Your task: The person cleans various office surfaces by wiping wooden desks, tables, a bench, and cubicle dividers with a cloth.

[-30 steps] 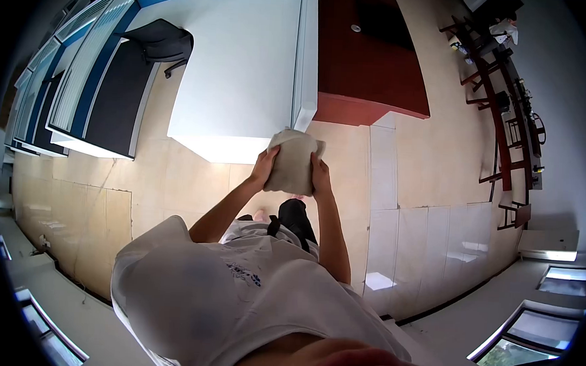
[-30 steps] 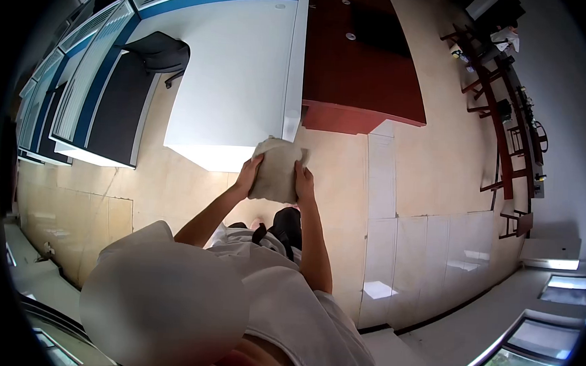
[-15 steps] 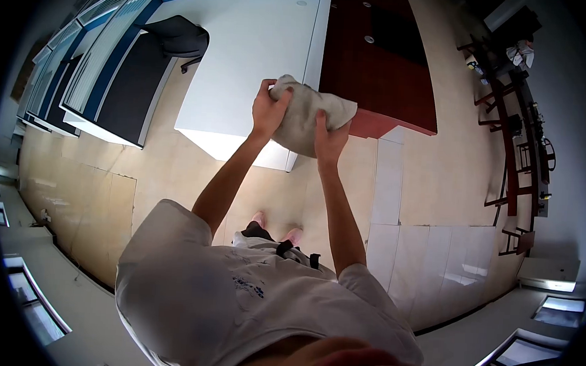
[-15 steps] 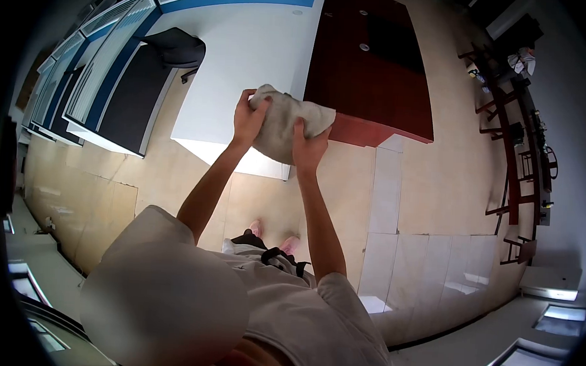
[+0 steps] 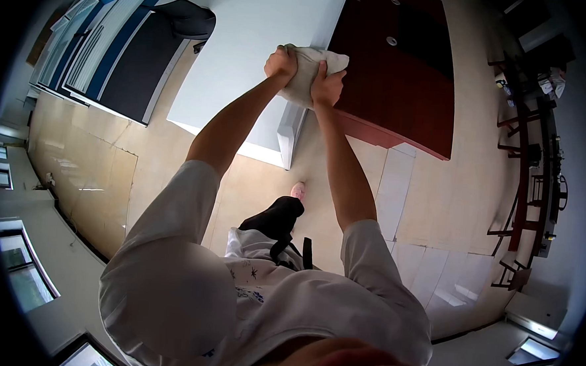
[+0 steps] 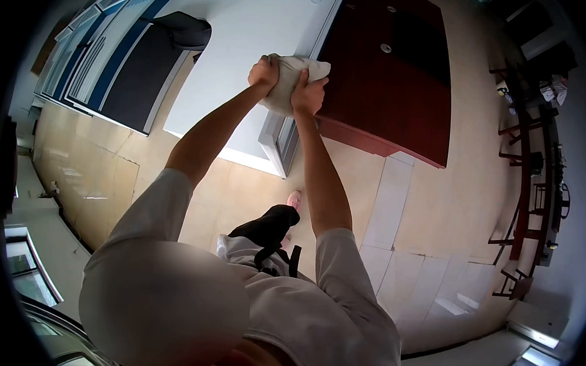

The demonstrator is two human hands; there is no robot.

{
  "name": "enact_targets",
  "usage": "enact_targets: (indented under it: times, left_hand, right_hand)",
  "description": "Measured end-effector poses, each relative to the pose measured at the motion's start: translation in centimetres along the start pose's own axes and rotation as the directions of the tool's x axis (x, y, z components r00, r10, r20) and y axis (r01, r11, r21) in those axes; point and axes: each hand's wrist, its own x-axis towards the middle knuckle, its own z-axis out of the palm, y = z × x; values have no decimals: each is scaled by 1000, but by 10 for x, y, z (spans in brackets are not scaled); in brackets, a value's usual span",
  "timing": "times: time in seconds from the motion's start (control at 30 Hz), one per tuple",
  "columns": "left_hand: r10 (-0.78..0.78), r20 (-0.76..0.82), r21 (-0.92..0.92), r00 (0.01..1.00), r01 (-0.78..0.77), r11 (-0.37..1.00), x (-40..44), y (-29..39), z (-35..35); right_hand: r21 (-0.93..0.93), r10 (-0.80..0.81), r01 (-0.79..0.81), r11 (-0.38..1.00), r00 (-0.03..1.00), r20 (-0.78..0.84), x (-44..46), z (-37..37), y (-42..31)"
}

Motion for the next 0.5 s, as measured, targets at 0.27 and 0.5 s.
enact_targets:
  times: [0.27, 0.5]
  left_hand:
    - [-68, -17, -57, 998, 66, 996, 132, 65, 62]
    - [-63, -10, -77, 998, 62, 995, 245, 125, 105]
  right_hand:
    - [291, -45, 48, 956, 999, -17, 159, 73, 7]
    - [333, -43, 6, 943, 994, 104, 292, 112, -7]
